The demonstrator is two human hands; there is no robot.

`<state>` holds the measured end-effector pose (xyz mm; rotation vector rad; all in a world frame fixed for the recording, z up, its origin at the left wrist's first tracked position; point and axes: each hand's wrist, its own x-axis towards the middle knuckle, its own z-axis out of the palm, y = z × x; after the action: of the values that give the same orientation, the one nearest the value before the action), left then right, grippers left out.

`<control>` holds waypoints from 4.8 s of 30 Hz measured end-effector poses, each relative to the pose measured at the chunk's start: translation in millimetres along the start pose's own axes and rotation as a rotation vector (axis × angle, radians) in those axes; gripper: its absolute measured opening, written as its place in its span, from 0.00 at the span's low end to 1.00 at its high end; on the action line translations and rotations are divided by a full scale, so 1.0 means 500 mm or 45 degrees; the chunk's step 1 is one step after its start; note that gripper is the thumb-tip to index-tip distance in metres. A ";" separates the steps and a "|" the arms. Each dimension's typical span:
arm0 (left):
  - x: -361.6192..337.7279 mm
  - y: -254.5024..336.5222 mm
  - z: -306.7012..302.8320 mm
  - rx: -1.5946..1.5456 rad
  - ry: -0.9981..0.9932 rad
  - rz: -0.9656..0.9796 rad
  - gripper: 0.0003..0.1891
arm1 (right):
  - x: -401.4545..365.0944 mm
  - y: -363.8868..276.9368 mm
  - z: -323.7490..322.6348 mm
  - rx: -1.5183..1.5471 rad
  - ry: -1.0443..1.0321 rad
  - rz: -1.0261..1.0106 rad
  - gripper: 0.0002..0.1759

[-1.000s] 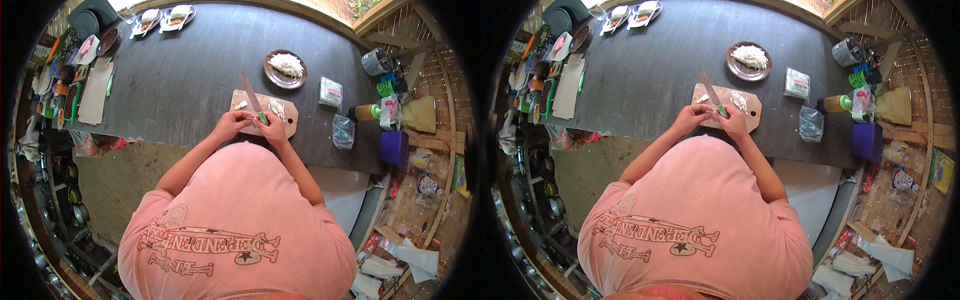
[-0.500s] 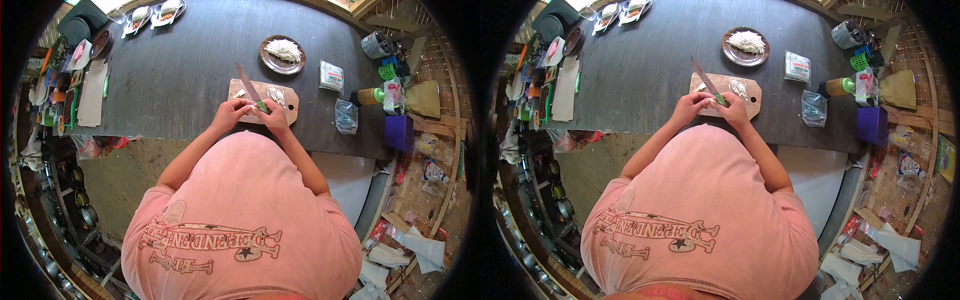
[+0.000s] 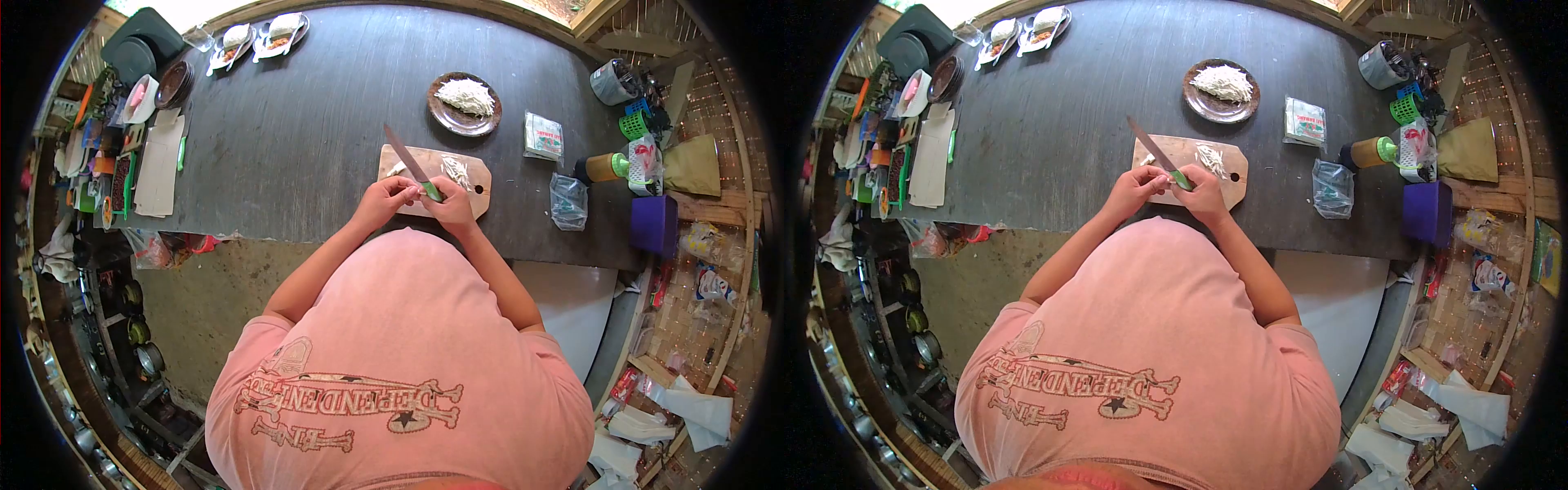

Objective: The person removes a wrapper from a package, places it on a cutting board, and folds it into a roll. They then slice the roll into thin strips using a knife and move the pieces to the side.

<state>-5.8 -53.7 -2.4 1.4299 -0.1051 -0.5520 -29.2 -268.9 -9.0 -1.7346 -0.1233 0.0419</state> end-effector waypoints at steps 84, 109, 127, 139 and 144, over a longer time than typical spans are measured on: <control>-0.011 0.008 0.020 1.821 -0.068 1.005 0.25 | -0.253 -0.063 -0.053 -0.717 0.093 0.198 0.29; 0.034 -0.009 0.026 1.623 0.060 0.981 0.09 | -0.278 -0.098 -0.050 -0.928 0.013 0.179 0.31; 0.051 -0.002 0.032 1.613 0.081 1.040 0.07 | -0.236 -0.087 -0.070 -0.858 0.189 0.079 0.31; 0.032 -0.020 0.056 1.631 0.244 1.062 0.12 | -0.251 -0.079 -0.110 -0.868 0.039 0.062 0.28; 0.025 -0.029 0.054 1.675 0.242 1.061 0.17 | -0.248 -0.079 -0.109 -0.898 0.000 0.071 0.29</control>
<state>-9.8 -84.1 -15.2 2.4492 -1.0004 0.4876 -149.4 -329.0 33.8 -2.4423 -0.0948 0.0417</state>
